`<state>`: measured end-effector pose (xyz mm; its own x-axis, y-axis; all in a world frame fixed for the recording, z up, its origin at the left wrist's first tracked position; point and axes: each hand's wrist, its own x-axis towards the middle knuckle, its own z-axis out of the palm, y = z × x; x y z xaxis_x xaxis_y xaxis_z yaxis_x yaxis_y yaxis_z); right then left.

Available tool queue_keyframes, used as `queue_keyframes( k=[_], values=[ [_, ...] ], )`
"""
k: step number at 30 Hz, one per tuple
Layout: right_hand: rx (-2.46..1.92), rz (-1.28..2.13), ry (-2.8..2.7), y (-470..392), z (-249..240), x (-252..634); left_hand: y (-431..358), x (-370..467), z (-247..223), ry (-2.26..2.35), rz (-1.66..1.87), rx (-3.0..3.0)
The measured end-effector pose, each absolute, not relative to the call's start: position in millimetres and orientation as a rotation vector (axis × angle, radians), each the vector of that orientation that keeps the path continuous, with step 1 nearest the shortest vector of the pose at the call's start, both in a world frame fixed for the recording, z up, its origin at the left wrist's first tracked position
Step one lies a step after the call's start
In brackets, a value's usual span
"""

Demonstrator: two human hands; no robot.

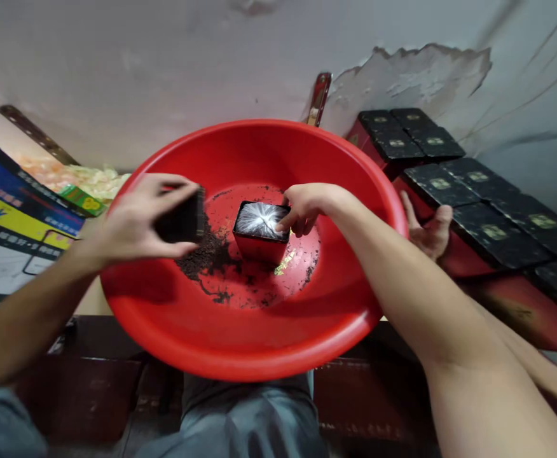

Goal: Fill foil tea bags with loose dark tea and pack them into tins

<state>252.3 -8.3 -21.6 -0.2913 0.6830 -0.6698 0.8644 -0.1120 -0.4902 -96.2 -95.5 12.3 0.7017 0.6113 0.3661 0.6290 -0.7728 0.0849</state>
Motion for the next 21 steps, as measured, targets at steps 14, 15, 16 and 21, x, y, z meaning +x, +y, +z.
queue_keyframes(
  k=[14,15,16,21],
  values=[
    [1.653,-1.469,2.085,-2.2,-36.0,271.3,-17.3,36.0,-66.7,-0.882,-0.253,-3.104],
    [1.65,-1.474,2.088,-1.7,-36.9,272.1,-17.2,38.6,-66.2,-0.857,-0.253,-3.116],
    [1.634,-1.484,2.093,-1.8,-36.8,272.8,-16.8,41.6,-66.1,-0.831,-0.256,-3.13],
    [1.484,-1.495,2.146,-7.8,-20.7,279.1,-15.3,55.6,-68.6,-0.796,-0.236,-3.156]
  ],
)
